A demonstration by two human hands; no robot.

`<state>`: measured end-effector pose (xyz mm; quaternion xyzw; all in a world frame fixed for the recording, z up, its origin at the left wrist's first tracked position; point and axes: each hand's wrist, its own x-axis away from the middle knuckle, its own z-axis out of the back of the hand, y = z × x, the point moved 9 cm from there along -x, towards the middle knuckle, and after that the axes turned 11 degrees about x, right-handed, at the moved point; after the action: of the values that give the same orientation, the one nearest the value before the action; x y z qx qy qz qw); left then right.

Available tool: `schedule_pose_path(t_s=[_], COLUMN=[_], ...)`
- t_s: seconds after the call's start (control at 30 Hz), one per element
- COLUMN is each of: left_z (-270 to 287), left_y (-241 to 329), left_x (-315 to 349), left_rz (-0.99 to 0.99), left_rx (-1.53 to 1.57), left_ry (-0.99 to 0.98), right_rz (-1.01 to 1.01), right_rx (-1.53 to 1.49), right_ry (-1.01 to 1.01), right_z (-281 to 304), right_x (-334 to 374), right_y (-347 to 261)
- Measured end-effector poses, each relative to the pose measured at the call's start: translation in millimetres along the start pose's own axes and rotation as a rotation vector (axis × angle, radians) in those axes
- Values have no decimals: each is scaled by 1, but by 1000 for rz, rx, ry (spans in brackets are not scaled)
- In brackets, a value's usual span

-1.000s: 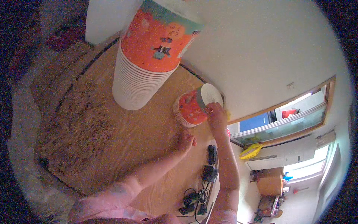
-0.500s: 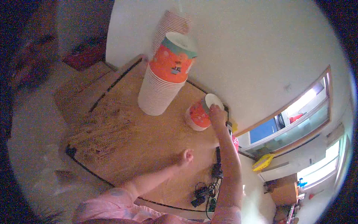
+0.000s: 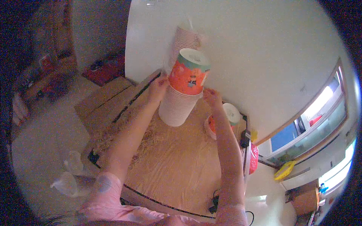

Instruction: Attaching a string handle to decorative paper buckets for packaging.

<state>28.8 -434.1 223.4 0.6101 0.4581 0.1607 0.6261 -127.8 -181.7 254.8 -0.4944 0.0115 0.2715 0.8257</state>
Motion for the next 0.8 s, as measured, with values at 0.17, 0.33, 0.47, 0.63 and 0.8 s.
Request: schedule_pose_path(t_s=[0.17, 0.33, 0.47, 0.63, 0.8], left_z=[-10, -6, -11, -23, -14], left_y=[-31, -58, -70, -35, 9], left_x=[-13, -36, -32, -13, -22], left_rz=[190, 190, 376, 455, 381], left_rx=[44, 112, 331, 524, 422], left_ry=[-58, -25, -22, -105, -77], right_rz=[-302, -343, -302, -283, -265], right_rx=[-123, -234, -480, -578, -589], right_ry=[-85, -182, -282, -235, -141], right_z=[-23, -34, -42, -41, -30], right_x=[10, 0, -7, -7, -16], right_y=[6, 15, 23, 27, -8])
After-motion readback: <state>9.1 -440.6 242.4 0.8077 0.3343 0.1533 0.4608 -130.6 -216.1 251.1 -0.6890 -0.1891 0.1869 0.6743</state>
